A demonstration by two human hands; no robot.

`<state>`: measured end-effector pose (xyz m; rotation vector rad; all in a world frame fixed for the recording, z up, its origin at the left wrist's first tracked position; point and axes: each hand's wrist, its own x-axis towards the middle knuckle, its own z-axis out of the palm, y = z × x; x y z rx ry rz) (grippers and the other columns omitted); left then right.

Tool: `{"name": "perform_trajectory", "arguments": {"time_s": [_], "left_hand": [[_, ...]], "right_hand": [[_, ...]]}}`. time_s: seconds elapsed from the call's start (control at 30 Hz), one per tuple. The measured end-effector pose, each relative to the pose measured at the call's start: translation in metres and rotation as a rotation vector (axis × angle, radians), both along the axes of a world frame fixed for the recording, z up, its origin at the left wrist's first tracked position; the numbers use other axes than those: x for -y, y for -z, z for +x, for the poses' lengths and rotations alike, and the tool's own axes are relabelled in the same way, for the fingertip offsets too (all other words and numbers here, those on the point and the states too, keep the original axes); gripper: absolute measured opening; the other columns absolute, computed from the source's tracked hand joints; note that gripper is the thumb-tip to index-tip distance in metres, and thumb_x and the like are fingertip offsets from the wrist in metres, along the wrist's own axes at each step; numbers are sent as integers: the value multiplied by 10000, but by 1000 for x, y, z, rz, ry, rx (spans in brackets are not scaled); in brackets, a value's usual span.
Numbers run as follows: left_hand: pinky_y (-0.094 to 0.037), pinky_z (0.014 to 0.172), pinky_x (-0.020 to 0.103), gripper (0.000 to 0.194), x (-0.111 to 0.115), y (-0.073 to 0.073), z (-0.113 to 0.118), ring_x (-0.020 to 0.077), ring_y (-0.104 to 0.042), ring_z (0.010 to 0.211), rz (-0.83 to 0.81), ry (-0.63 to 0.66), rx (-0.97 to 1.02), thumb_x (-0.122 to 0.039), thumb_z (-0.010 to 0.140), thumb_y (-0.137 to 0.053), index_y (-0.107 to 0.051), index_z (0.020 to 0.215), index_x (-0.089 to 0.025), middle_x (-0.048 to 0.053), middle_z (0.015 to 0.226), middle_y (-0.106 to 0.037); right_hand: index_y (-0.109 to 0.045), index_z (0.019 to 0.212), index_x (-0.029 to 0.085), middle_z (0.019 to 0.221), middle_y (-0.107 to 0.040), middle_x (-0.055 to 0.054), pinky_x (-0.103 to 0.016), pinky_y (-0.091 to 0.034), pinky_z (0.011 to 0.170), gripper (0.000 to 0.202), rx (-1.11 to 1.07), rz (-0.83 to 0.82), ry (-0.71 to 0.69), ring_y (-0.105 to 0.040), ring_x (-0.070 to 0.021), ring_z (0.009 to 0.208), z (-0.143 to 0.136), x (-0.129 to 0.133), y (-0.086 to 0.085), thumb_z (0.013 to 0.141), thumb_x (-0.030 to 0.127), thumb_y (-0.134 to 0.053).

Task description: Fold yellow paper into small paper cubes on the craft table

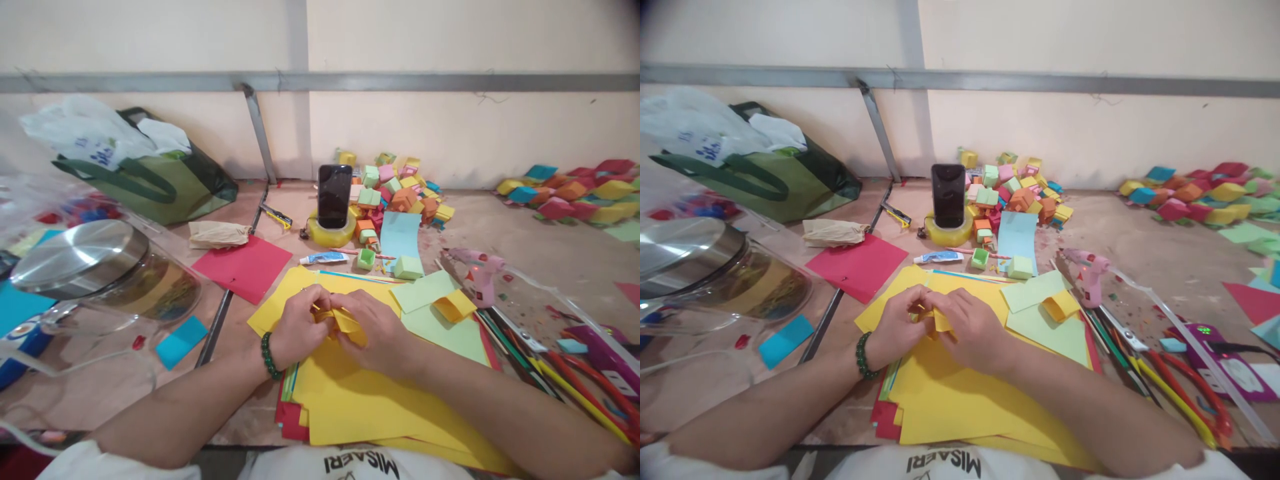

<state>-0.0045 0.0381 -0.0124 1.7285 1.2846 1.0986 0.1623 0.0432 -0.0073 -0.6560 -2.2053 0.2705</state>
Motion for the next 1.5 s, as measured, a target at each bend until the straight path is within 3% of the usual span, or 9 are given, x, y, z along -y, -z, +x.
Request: {"name": "perform_trajectory", "arguments": {"time_s": [0.23, 0.43, 0.6, 0.73, 0.93, 1.23, 1.37, 1.5], "left_hand": [[-379, 487, 190, 137, 0, -1, 2, 98, -450, 566, -166, 15, 108, -99, 529, -518, -457, 616, -185, -44, 608, -482], [-438, 535, 212, 96, 1, -5, 0, 109, -499, 595, -86, 28, 24, -131, 580, -524, -462, 630, -185, -29, 628, -528], [-516, 625, 254, 75, 4, -10, -2, 133, -576, 676, 15, 80, -28, -159, 635, -543, -514, 701, -179, 4, 714, -603], [-533, 623, 266, 66, 5, -11, -2, 141, -596, 682, 29, 97, -24, -191, 670, -554, -527, 728, -176, 21, 738, -616], [-535, 652, 273, 51, 6, -12, -1, 158, -622, 732, 4, 101, -40, -207, 712, -572, -557, 749, -176, 30, 738, -649], [-527, 735, 316, 245, 4, -13, -11, 200, -646, 881, 29, 225, 18, -243, 768, -525, -600, 991, -175, 86, 947, -684], [-527, 767, 328, 214, 4, -10, -7, 196, -653, 850, 35, 186, -61, -240, 744, -591, -626, 946, -180, 68, 921, -706], [-532, 779, 330, 256, 6, -6, -1, 198, -660, 855, 0, 122, -119, -189, 688, -614, -613, 944, -186, 55, 919, -710]], "right_hand": [[-430, 1278, 201, 913, -682, -65, -317, -534, 675, 586, 20, 69, 13, -604, -195, 783, -1, -5, 8, 734, -17, -440], [-427, 1277, 200, 975, -688, -73, -329, -539, 702, 673, 18, 28, -12, -616, -199, 808, 1, -4, 5, 653, -51, -395], [-434, 1242, 239, 965, -693, -50, -302, -550, 680, 549, -43, -11, 19, -645, -175, 803, 2, -6, 9, 750, -5, -440], [-462, 1186, 226, 910, -694, -41, -274, -556, 689, 481, -73, -59, 95, -668, -151, 786, 4, -6, 10, 754, 16, -447], [-500, 1135, 232, 843, -712, -17, -258, -546, 628, 396, -72, -32, 77, -663, -147, 707, 5, -7, 4, 771, 78, -516], [-522, 1123, 240, 874, -733, -4, -242, -554, 642, 462, -59, -24, 62, -691, -133, 745, 12, -9, 3, 736, -5, -465], [-534, 1107, 241, 856, -733, -7, -248, -559, 630, 439, -23, 6, 77, -688, -144, 724, 11, -11, 3, 745, -2, -482], [-546, 1093, 237, 873, -732, -20, -251, -569, 647, 353, 28, -106, 108, -700, -150, 744, 8, -12, 9, 787, 63, -553]]}}
